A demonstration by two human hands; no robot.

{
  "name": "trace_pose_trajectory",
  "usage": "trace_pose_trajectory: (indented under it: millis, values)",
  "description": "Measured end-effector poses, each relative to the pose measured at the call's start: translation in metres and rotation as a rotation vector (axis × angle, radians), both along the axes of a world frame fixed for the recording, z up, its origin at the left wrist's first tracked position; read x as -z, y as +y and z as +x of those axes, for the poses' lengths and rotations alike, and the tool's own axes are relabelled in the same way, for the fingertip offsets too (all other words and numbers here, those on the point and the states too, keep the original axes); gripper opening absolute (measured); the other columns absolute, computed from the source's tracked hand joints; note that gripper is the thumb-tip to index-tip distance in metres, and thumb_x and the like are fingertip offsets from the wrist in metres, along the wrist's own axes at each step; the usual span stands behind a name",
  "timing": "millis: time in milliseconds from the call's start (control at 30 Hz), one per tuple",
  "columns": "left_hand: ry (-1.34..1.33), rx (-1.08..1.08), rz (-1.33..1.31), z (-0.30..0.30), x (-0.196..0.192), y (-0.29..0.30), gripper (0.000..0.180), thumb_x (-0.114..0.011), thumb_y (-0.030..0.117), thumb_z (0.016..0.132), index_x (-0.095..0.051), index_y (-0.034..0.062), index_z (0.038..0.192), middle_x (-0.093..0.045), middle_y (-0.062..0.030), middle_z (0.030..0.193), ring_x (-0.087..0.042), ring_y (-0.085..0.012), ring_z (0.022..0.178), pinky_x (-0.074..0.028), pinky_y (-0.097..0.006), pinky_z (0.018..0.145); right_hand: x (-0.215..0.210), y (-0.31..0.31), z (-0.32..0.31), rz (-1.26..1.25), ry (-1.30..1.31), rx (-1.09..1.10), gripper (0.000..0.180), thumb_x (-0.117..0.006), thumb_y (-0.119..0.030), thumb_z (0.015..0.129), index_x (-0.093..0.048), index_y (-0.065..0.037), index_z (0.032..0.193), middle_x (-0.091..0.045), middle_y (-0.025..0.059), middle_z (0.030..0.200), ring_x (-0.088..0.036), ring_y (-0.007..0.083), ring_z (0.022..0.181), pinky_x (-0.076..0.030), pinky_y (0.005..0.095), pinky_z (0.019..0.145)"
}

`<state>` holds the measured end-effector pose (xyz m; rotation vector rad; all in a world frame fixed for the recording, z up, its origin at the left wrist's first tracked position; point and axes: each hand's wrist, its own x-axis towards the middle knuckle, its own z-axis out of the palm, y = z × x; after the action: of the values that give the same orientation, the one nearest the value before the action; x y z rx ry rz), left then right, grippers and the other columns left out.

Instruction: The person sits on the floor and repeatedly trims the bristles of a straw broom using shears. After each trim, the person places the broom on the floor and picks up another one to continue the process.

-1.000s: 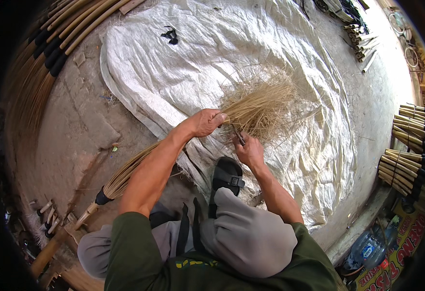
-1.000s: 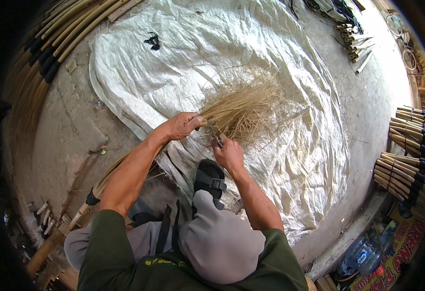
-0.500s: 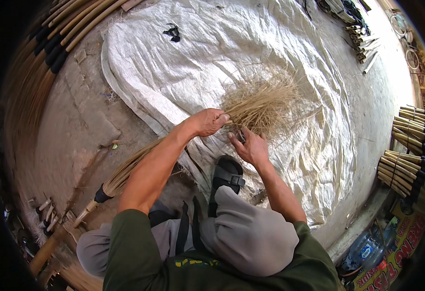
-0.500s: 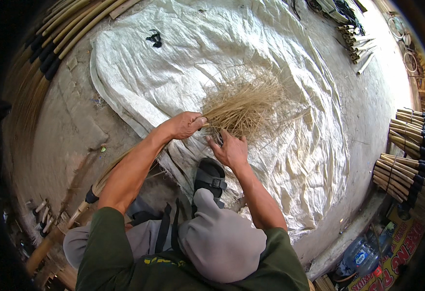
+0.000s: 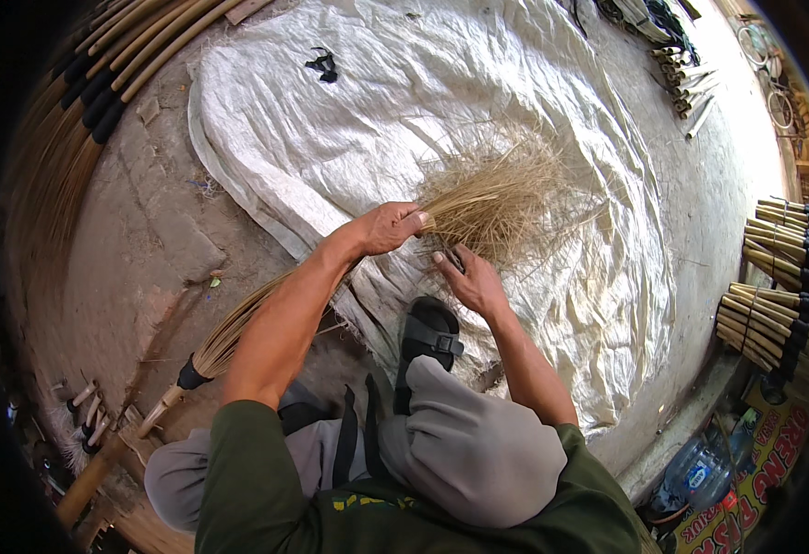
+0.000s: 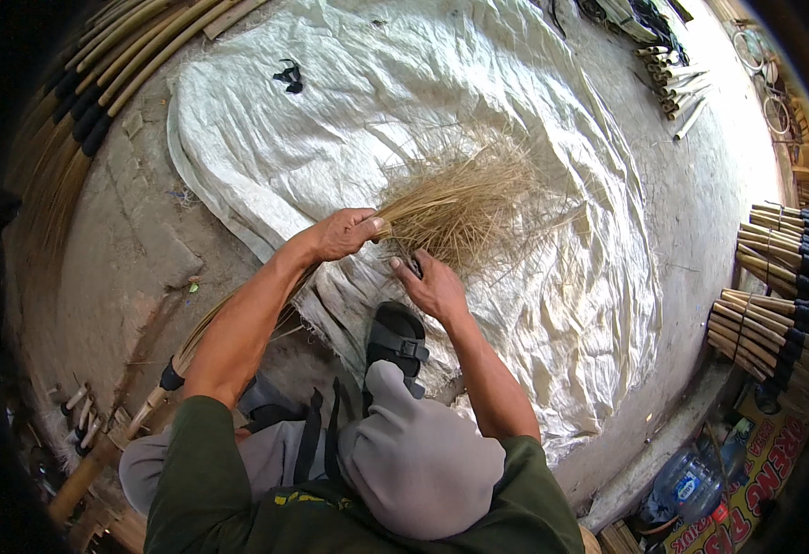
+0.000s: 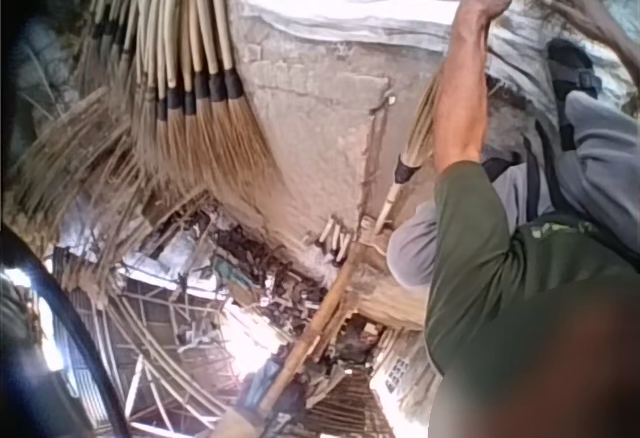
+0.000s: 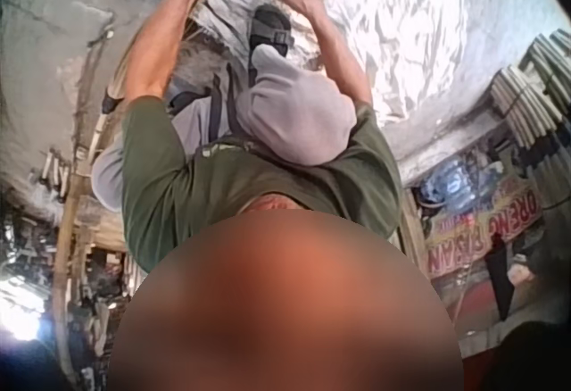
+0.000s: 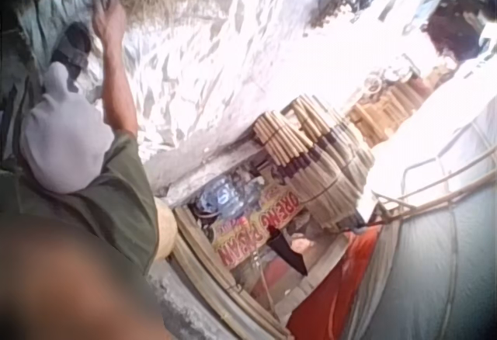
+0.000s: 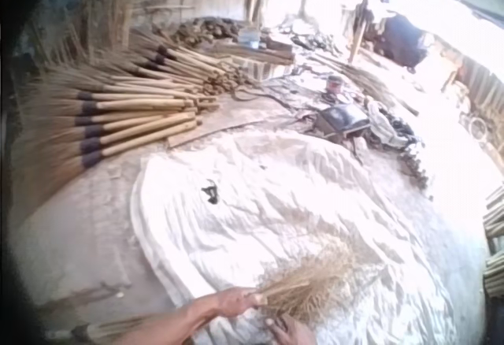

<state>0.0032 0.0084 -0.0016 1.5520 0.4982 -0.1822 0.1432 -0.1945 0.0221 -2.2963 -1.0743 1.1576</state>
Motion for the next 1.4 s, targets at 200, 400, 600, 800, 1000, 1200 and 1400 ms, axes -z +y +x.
trace_pose_trajectory:
  millis: [200,400,600,800,1000,1200,1400]
  values:
    - [0.049,0.005,-0.004,0.000,-0.013,0.005,0.050,-0.048,0.047,0.108,-0.068,0.0014,0.102,-0.054,0.0025,0.076,-0.045,-0.0081,0.072,-0.041,-0.028,0.064,-0.004,0.001,0.001,-0.042,0.073,0.070,0.065,-0.054,-0.065,0.096,-0.064,-0.003,0.107,-0.069,0.0273,0.097,-0.066,0.0472,0.099,-0.049,0.0533,0.086]
    - [-0.005,0.071,0.044,0.002,-0.005,-0.004,0.045,-0.047,0.040,0.110,-0.069,0.0002,0.104,-0.052,0.0048,0.074,-0.045,-0.0085,0.074,-0.041,-0.030,0.066,-0.016,0.010,0.003,-0.020,-0.046,-0.032,0.060,-0.055,-0.063,0.096,-0.064,-0.004,0.102,-0.070,0.0237,0.089,-0.066,0.0471,0.092,-0.050,0.0524,0.084]
    - [0.008,0.043,0.043,0.002,0.004,-0.007,0.048,-0.048,0.042,0.109,-0.069,-0.0003,0.105,-0.052,0.0040,0.074,-0.046,-0.0086,0.074,-0.042,-0.030,0.066,-0.013,0.011,0.005,-0.105,-0.154,-0.035,0.052,-0.058,-0.058,0.096,-0.067,-0.008,0.103,-0.071,0.0216,0.086,-0.067,0.0455,0.092,-0.050,0.0547,0.081]
    - [0.018,0.023,-0.047,0.001,-0.012,-0.002,0.049,-0.049,0.047,0.108,-0.069,0.0024,0.102,-0.046,0.0053,0.068,-0.042,-0.0070,0.066,-0.037,-0.029,0.058,0.001,0.000,0.000,-0.042,0.010,0.069,0.053,-0.058,-0.059,0.096,-0.064,-0.006,0.098,-0.069,0.0237,0.087,-0.066,0.0469,0.090,-0.049,0.0547,0.079]
    - [0.000,0.057,-0.074,0.002,-0.014,-0.005,0.044,-0.049,0.043,0.109,-0.067,0.0048,0.096,-0.043,0.0075,0.067,-0.039,-0.0059,0.065,-0.034,-0.029,0.056,-0.006,0.007,0.002,0.069,-0.055,-0.030,0.055,-0.058,-0.059,0.096,-0.062,-0.004,0.101,-0.069,0.0228,0.088,-0.065,0.0468,0.088,-0.048,0.0542,0.079]
    - [0.082,0.092,-0.053,0.003,0.008,-0.005,0.045,-0.048,0.042,0.109,-0.066,0.0013,0.102,-0.058,0.0021,0.082,-0.050,-0.0102,0.079,-0.046,-0.030,0.073,-0.006,0.012,0.004,-0.059,-0.138,-0.037,0.050,-0.059,-0.056,0.096,-0.065,-0.006,0.100,-0.070,0.0219,0.089,-0.066,0.0466,0.090,-0.049,0.0535,0.079]
    - [0.046,-0.046,0.095,-0.001,0.009,-0.010,0.054,-0.040,0.046,0.110,-0.064,-0.0025,0.110,-0.066,-0.0085,0.098,-0.057,-0.0190,0.093,-0.048,-0.035,0.091,0.005,0.002,0.005,-0.082,0.066,0.088,0.057,-0.060,-0.059,0.095,-0.062,-0.002,0.100,-0.068,0.0238,0.088,-0.065,0.0452,0.090,-0.048,0.0515,0.078]
